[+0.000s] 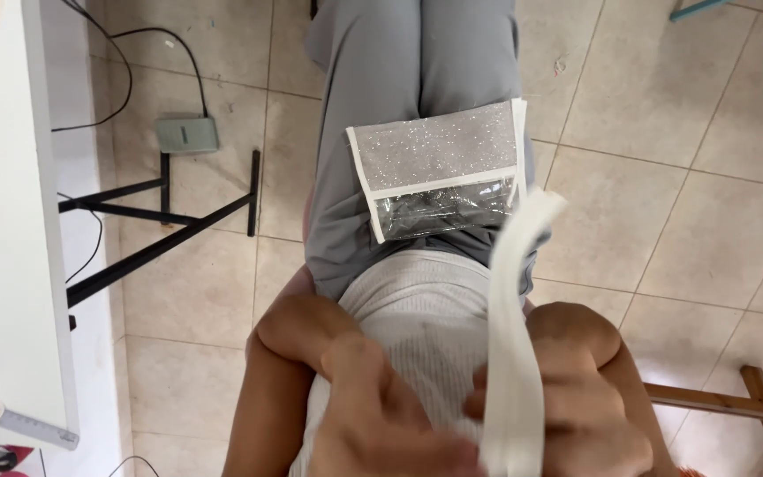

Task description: Attach zipper sliders and pullers to leather/fabric zipper tapes for small bags.

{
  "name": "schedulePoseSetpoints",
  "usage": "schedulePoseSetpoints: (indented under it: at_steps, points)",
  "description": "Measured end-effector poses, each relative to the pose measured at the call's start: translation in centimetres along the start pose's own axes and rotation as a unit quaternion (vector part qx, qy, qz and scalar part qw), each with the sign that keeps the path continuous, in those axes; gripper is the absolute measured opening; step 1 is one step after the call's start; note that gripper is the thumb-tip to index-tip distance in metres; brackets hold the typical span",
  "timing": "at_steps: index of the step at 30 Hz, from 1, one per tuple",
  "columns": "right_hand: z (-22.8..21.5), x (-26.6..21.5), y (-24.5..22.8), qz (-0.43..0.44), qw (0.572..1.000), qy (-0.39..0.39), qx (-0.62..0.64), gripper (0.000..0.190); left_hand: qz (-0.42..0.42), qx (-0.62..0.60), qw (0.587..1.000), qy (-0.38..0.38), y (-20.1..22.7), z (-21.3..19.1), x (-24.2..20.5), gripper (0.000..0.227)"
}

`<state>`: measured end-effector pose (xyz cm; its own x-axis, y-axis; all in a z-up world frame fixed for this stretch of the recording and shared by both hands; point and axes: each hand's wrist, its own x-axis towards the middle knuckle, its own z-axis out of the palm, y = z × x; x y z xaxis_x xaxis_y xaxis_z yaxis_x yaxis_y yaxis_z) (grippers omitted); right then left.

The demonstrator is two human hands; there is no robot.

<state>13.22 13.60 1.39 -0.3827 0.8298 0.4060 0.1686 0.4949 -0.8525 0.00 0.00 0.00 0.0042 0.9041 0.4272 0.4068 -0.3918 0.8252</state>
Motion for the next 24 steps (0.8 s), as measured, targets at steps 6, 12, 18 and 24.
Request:
schedulePoseSetpoints:
  at_steps: [6,12,18,24]
  points:
    - [0.6,4.6,6.2,-0.009,0.995,-0.063,-0.081,0.007,0.055,-0.124,0.990,0.031,-11.6,-3.2,15.1,0.022]
    - [3.1,6.6,7.7,0.073,0.993,-0.003,0.091,0.008,-0.081,-0.264,0.958,0.081,-14.1,-0.9,14.6,0.014]
    - [3.1,6.5,8.0,0.123,0.980,0.001,0.159,0.016,-0.018,-0.112,0.986,0.121,-13.2,-0.6,15.3,0.016]
    - [3.9,6.4,8.8,0.084,0.993,0.035,0.076,0.018,-0.008,-0.131,0.976,0.173,-13.7,0.9,15.3,0.010]
